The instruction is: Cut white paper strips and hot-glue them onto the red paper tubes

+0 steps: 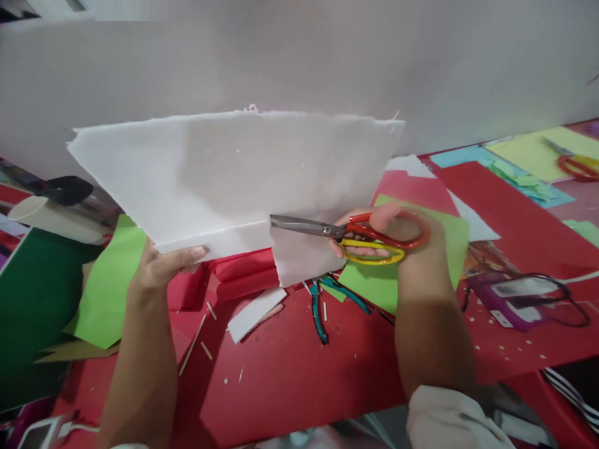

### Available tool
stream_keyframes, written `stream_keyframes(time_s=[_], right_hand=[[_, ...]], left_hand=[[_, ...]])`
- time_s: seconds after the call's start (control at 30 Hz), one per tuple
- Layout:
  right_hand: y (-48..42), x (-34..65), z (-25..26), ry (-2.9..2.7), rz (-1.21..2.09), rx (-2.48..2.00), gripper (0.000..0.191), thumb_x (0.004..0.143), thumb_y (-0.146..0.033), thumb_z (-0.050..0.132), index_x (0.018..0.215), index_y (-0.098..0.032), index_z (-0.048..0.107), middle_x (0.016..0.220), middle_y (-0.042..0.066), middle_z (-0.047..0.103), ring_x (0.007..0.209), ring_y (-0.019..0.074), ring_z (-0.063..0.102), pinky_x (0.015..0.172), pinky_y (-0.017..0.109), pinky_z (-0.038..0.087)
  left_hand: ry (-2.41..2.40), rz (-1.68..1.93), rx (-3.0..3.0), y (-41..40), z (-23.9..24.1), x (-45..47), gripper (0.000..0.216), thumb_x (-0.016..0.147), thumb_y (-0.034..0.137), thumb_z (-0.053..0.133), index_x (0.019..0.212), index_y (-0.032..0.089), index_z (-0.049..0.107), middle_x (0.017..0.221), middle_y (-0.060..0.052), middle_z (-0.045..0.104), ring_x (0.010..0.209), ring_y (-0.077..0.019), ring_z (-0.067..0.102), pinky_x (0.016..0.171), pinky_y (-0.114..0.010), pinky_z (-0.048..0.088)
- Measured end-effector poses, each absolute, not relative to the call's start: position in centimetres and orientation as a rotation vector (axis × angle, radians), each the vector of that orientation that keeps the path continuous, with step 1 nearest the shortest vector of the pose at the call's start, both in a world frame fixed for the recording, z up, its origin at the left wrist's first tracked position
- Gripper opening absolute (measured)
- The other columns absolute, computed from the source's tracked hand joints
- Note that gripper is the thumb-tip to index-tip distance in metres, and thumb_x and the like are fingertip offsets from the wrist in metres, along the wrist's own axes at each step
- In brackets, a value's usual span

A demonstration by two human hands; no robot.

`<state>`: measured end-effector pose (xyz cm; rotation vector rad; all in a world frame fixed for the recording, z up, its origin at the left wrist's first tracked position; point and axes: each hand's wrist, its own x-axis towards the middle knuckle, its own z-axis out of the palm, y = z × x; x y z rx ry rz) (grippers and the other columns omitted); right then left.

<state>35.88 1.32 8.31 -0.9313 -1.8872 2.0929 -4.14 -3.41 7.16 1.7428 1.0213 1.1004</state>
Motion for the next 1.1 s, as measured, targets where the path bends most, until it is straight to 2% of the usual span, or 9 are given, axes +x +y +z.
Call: stream_keyframes(time_s=[0.17, 0.3, 0.4, 0.53, 0.7, 0.83, 0.97, 1.07, 1.1], right_hand=[[1.0, 37.0, 8.8, -1.889, 2.002, -1.019, 0.104, 0.043, -0.111, 0.050, 0.082, -0.018, 0.072, 0.050, -0.003, 0.051, 0.041, 0.0081, 0.034, 0.041, 0.027, 0.024], [0.9, 37.6, 9.0, -1.870, 2.096, -0.964, 0.107, 0.032, -0.110, 0.055, 0.084, -0.019, 0.074, 0.046, -0.002, 0.050, 0.037, 0.0063, 0.034, 0.039, 0.026, 0.026], [1.1, 37.5, 9.3, -1.887, 2.109, -1.025, 0.108, 0.031, -0.110, 0.055, 0.083, -0.018, 0.073, 0.047, -0.002, 0.051, 0.037, 0.0056, 0.034, 0.037, 0.026, 0.026], [1.2, 37.1, 10.0, -1.930, 2.140, -1.064, 0.100, 0.035, -0.108, 0.060, 0.080, -0.019, 0.071, 0.046, -0.002, 0.053, 0.036, 0.0059, 0.035, 0.037, 0.025, 0.027], [0.6, 37.2, 10.2, -1.918, 2.159, -0.986, 0.090, 0.055, -0.101, 0.063, 0.085, -0.017, 0.071, 0.048, -0.004, 0.054, 0.035, 0.0046, 0.034, 0.038, 0.022, 0.027], [0.4, 37.0, 9.9, -1.949, 2.138, -0.854, 0.075, 0.074, -0.088, 0.067, 0.090, -0.015, 0.070, 0.048, -0.007, 0.050, 0.036, 0.0029, 0.029, 0.039, 0.020, 0.023], [0.8, 36.7, 9.6, -2.037, 2.197, -0.586, 0.052, 0.095, -0.066, 0.063, 0.097, -0.015, 0.069, 0.050, -0.007, 0.051, 0.035, 0.0033, 0.032, 0.039, 0.018, 0.028], [0.9, 38.5, 9.0, -2.089, 2.246, -0.593, 0.055, 0.094, -0.071, 0.059, 0.091, -0.017, 0.068, 0.047, -0.007, 0.051, 0.032, 0.0048, 0.035, 0.037, 0.017, 0.032], [0.8, 39.6, 8.7, -2.099, 2.204, -0.709, 0.062, 0.091, -0.080, 0.054, 0.085, -0.019, 0.067, 0.044, -0.008, 0.047, 0.030, 0.0053, 0.034, 0.035, 0.018, 0.032]], left_hand=[[1.019, 1.073, 1.700, -4.0, 8.5, -2.6, 0.038, 0.082, 0.038, 0.082, 0.054, 0.023, 0.061, 0.041, 0.003, 0.052, 0.034, -0.0119, 0.044, 0.036, -0.029, 0.033], [0.941, 1.081, 1.826, -4.4, 9.2, -2.7, 0.028, 0.083, 0.028, 0.082, 0.062, 0.021, 0.066, 0.048, 0.003, 0.058, 0.039, -0.0113, 0.050, 0.039, -0.028, 0.038], [0.919, 1.082, 1.852, -4.7, 9.3, -2.9, 0.031, 0.085, 0.022, 0.081, 0.060, 0.018, 0.064, 0.047, 0.004, 0.057, 0.038, -0.0092, 0.050, 0.038, -0.025, 0.037], [0.986, 1.106, 1.750, -5.2, 9.8, -2.8, 0.037, 0.083, 0.028, 0.085, 0.057, 0.017, 0.060, 0.043, 0.005, 0.054, 0.033, -0.0077, 0.045, 0.032, -0.023, 0.031], [1.053, 1.095, 1.729, -6.5, 11.7, -2.4, 0.041, 0.084, 0.029, 0.084, 0.055, 0.018, 0.057, 0.041, 0.005, 0.051, 0.030, -0.0065, 0.040, 0.029, -0.024, 0.028], [1.105, 1.115, 1.959, -7.3, 13.1, -2.6, 0.032, 0.084, 0.025, 0.082, 0.060, 0.021, 0.063, 0.046, 0.005, 0.054, 0.042, -0.0120, 0.054, 0.039, -0.026, 0.044], [0.960, 1.086, 2.318, -6.8, 12.7, -4.6, 0.014, 0.074, 0.026, 0.086, 0.066, 0.026, 0.075, 0.058, 0.002, 0.063, 0.062, -0.0215, 0.067, 0.056, -0.036, 0.058], [1.069, 1.377, 2.006, -6.2, 11.7, -7.4, 0.031, 0.057, 0.031, 0.096, 0.062, 0.018, 0.069, 0.047, 0.008, 0.049, 0.043, -0.0106, 0.053, 0.051, -0.032, 0.054], [1.117, 1.454, 1.921, -6.1, 11.5, -8.2, 0.034, 0.064, 0.035, 0.092, 0.064, 0.015, 0.066, 0.045, 0.010, 0.043, 0.038, -0.0057, 0.045, 0.046, -0.027, 0.048]])
